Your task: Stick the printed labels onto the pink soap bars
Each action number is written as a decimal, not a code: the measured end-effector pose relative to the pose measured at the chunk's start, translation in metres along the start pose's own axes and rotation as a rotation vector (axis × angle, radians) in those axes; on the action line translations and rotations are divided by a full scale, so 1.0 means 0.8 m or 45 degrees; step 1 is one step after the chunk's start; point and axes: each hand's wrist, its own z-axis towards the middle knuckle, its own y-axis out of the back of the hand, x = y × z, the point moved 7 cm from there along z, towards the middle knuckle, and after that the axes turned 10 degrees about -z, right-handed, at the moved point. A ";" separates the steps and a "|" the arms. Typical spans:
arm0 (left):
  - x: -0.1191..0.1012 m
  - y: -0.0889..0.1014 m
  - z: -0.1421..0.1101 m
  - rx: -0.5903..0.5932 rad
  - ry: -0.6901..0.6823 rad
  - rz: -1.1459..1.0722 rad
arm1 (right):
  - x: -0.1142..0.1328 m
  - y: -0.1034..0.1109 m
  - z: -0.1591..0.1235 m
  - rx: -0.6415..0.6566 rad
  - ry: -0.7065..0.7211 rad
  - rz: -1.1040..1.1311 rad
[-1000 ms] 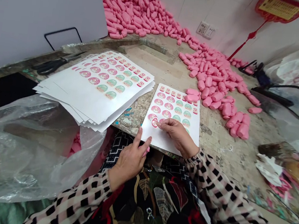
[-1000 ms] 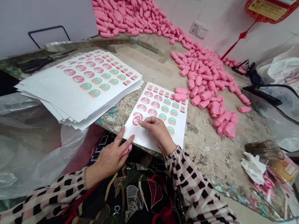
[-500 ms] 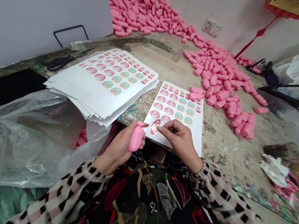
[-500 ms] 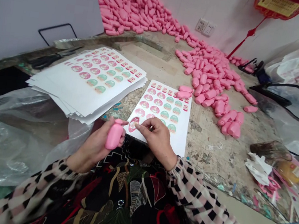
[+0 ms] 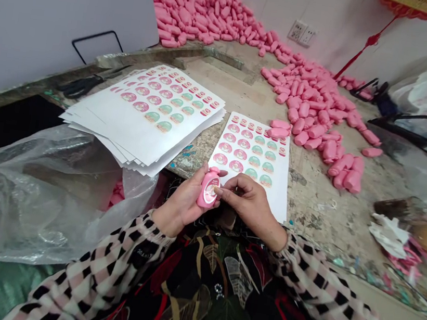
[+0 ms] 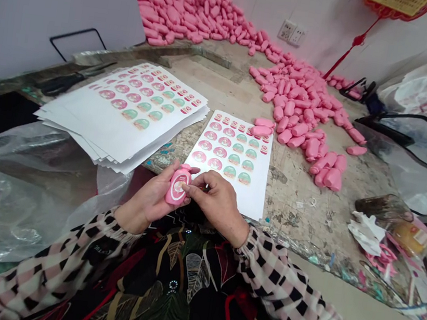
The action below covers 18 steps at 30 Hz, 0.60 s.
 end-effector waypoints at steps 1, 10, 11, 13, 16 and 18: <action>-0.001 0.000 0.000 -0.003 -0.005 0.012 | 0.000 -0.001 0.000 0.007 0.002 -0.005; -0.001 -0.004 0.001 -0.015 -0.054 0.082 | -0.009 -0.007 -0.001 0.030 -0.013 -0.042; -0.001 -0.004 0.002 -0.015 -0.059 0.084 | -0.011 -0.008 -0.001 0.033 -0.016 -0.045; 0.000 -0.002 0.003 -0.021 -0.060 0.092 | -0.015 -0.011 -0.002 0.036 -0.029 -0.044; 0.001 0.000 0.005 -0.024 -0.067 0.101 | -0.021 -0.015 -0.003 0.045 -0.056 -0.052; 0.002 0.001 0.005 -0.024 -0.088 0.106 | -0.020 -0.014 -0.005 0.049 -0.056 -0.099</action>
